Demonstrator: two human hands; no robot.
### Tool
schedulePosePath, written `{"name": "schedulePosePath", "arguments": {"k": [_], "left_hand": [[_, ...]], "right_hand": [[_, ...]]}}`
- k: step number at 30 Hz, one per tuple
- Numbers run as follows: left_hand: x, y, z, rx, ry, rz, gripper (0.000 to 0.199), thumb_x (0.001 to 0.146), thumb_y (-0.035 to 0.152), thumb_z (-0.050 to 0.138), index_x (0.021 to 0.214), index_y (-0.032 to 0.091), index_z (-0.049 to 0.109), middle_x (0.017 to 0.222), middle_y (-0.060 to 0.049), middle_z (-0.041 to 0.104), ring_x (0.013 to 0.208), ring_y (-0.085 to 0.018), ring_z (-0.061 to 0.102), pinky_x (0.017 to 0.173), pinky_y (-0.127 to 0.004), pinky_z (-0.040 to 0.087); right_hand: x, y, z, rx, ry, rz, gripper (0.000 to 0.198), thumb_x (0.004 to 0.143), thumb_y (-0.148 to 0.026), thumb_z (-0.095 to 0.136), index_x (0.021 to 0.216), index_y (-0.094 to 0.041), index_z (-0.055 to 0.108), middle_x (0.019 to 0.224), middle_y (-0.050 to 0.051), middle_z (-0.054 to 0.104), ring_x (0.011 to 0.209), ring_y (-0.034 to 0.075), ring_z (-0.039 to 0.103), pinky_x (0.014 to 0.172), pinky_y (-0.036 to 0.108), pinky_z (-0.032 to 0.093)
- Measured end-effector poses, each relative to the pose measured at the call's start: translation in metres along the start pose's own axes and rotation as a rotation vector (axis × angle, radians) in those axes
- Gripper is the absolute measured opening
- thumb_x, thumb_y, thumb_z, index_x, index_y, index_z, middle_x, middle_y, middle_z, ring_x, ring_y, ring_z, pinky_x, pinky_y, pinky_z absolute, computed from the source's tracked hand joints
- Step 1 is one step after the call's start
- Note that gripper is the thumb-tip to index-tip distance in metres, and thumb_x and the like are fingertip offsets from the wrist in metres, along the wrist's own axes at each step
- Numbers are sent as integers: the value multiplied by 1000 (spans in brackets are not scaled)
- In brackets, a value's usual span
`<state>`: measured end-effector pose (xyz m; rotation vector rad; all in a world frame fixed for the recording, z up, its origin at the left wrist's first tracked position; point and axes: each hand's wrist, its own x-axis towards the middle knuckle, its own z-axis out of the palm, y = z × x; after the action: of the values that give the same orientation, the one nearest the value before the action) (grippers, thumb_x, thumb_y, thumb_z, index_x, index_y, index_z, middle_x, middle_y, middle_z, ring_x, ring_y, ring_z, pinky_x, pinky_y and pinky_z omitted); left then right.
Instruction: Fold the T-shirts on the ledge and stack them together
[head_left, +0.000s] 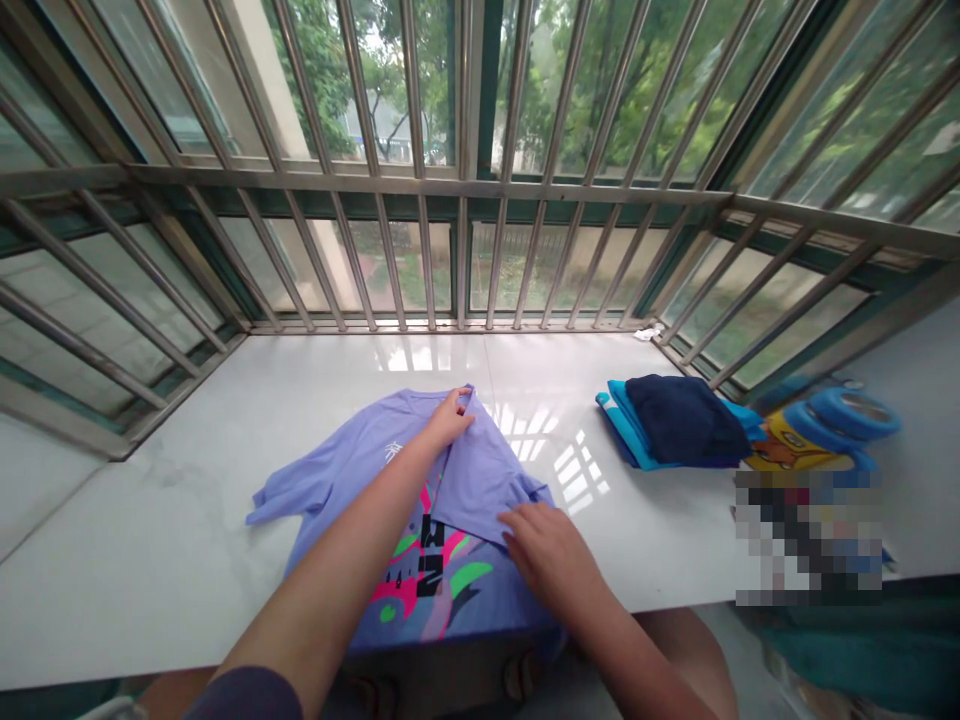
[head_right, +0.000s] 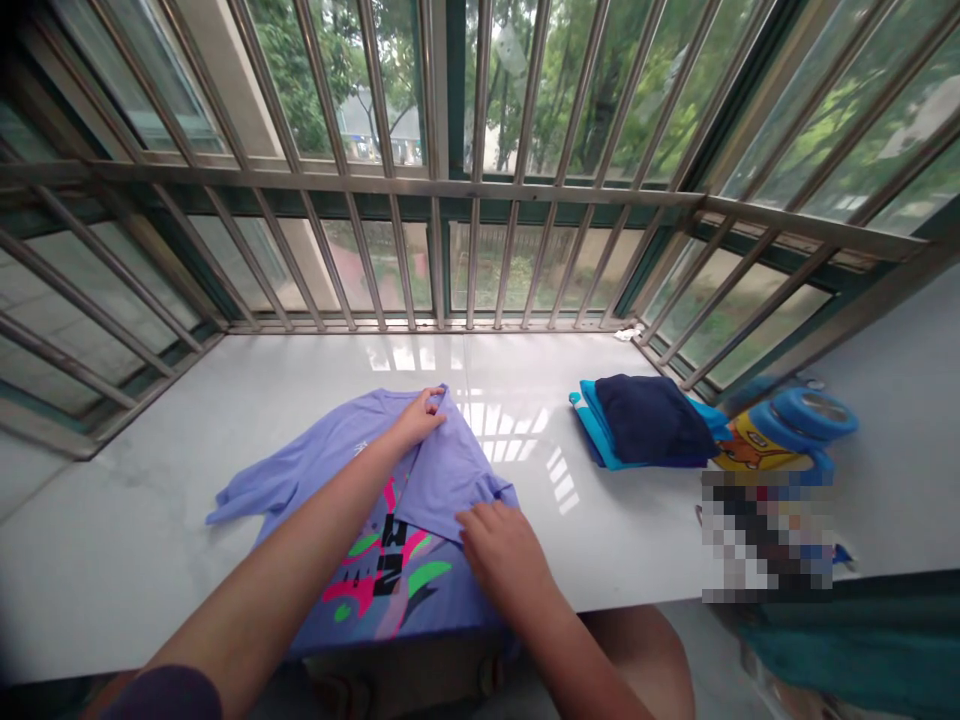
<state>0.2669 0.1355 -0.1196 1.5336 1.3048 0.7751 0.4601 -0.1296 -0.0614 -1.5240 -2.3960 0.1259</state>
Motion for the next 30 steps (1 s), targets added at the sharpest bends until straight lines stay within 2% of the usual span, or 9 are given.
{"name": "schedulePosePath", "arguments": {"k": [3,5,10,14,17,19,22,26,30], "left_hand": [[6,1,-2,43,-6,69,62,83,15,76,143,21,64,84,2,74,69,-15,68,72,-28,58],[7,2,-4,83,15,123,51,82,13,74,132,20,71,91,-1,76,76,-17,71,79,-31,60],[-2,6,-5,176,120,274,36,90,15,69,126,20,71,115,-10,76,107,-26,73,99,-42,60],[-26,18,4,255,220,409,30,101,23,60,130,19,67,139,-18,65,137,-33,58,116,-54,50],[-64,30,20,336,58,542,17,98,36,72,108,22,73,117,-12,73,119,-31,66,112,-50,51],[-97,35,32,461,-160,664,35,90,52,83,108,23,75,111,-9,74,110,-30,68,103,-46,55],[-143,34,49,682,-362,778,57,81,65,88,118,23,75,126,-12,73,119,-34,66,101,-47,53],[-171,26,61,592,-375,744,13,101,35,72,100,24,77,112,-9,77,111,-28,69,100,-43,50],[-172,21,61,160,-165,458,17,103,38,65,102,25,76,102,-6,78,98,-24,70,92,-37,53]], "right_hand": [[3,41,1,86,58,318,41,102,-27,66,142,-19,64,133,15,71,120,32,66,104,44,50],[10,59,3,182,20,426,50,96,-29,74,143,-17,63,139,16,69,126,31,65,108,41,49],[27,80,-1,255,-109,687,14,100,-27,67,110,-23,75,97,4,78,92,22,72,77,30,46],[25,88,-5,166,-38,836,15,104,-29,61,96,-22,72,86,3,74,82,21,68,67,29,36],[18,89,1,130,19,817,15,105,-30,59,98,-22,70,92,5,74,84,20,69,69,29,39],[14,89,9,143,69,742,16,104,-29,58,111,-20,70,103,7,73,92,21,70,76,30,45],[14,91,19,179,134,602,31,102,-28,57,129,-19,66,116,10,70,105,23,70,92,33,51],[18,99,22,209,134,521,32,100,-24,52,126,-19,70,118,12,70,110,25,69,102,38,53],[18,102,11,222,125,495,35,100,-18,48,127,-17,70,122,13,70,113,24,69,102,37,54]]}}
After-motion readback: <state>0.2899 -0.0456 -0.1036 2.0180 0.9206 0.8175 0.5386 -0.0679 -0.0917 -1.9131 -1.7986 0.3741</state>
